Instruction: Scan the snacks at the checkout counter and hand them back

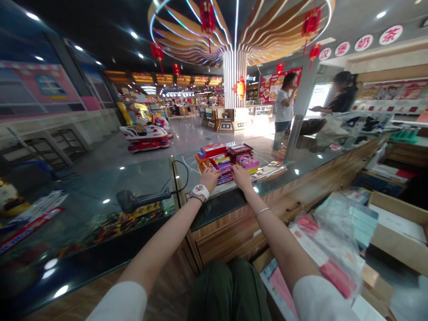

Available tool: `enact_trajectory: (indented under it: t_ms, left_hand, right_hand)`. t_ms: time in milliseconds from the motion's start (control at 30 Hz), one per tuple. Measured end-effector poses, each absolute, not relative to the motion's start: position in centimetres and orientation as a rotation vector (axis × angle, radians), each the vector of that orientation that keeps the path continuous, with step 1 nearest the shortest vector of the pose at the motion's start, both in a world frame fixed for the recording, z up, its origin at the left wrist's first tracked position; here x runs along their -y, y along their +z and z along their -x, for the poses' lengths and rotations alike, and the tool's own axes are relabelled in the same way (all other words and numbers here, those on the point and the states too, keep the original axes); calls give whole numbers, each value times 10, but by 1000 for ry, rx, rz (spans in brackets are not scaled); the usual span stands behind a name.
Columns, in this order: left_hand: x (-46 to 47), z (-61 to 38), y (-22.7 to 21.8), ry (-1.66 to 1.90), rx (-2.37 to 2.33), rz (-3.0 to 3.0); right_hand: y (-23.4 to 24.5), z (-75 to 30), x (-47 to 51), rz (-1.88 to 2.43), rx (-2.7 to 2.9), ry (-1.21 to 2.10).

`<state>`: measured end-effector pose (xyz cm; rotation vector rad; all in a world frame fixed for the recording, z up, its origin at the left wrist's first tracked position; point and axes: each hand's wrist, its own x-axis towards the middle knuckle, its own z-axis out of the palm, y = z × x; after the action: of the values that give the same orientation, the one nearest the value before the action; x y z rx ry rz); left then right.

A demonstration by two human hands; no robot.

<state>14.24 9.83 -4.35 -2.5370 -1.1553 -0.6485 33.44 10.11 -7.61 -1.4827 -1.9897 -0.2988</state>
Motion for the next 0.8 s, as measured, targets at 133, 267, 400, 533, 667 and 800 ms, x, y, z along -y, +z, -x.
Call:
enact_trajectory:
  t_ms: [133, 267, 400, 533, 667, 800]
  left_hand:
    - [-98, -144, -45, -596, 1193, 2542]
    - [-94, -145, -47, -669, 1191, 2532]
    - [-92, -145, -50, -714, 1160, 2548]
    - [-89, -145, -47, -687, 1183, 2553]
    - [-85, -144, -43, -644, 1215, 2551]
    - [-81, -145, -40, -589, 1248, 2541]
  right_hand:
    - [-77, -336, -103, 1430, 1998, -245]
    - [-77, -337, -102, 1399, 1986, -227]
    - [-75, -337, -100, 1427, 1999, -222]
    - [-75, -337, -99, 1427, 1994, -240]
    - [-76, -337, -98, 1398, 1974, -258]
    - [-77, -336, -98, 1393, 1962, -263]
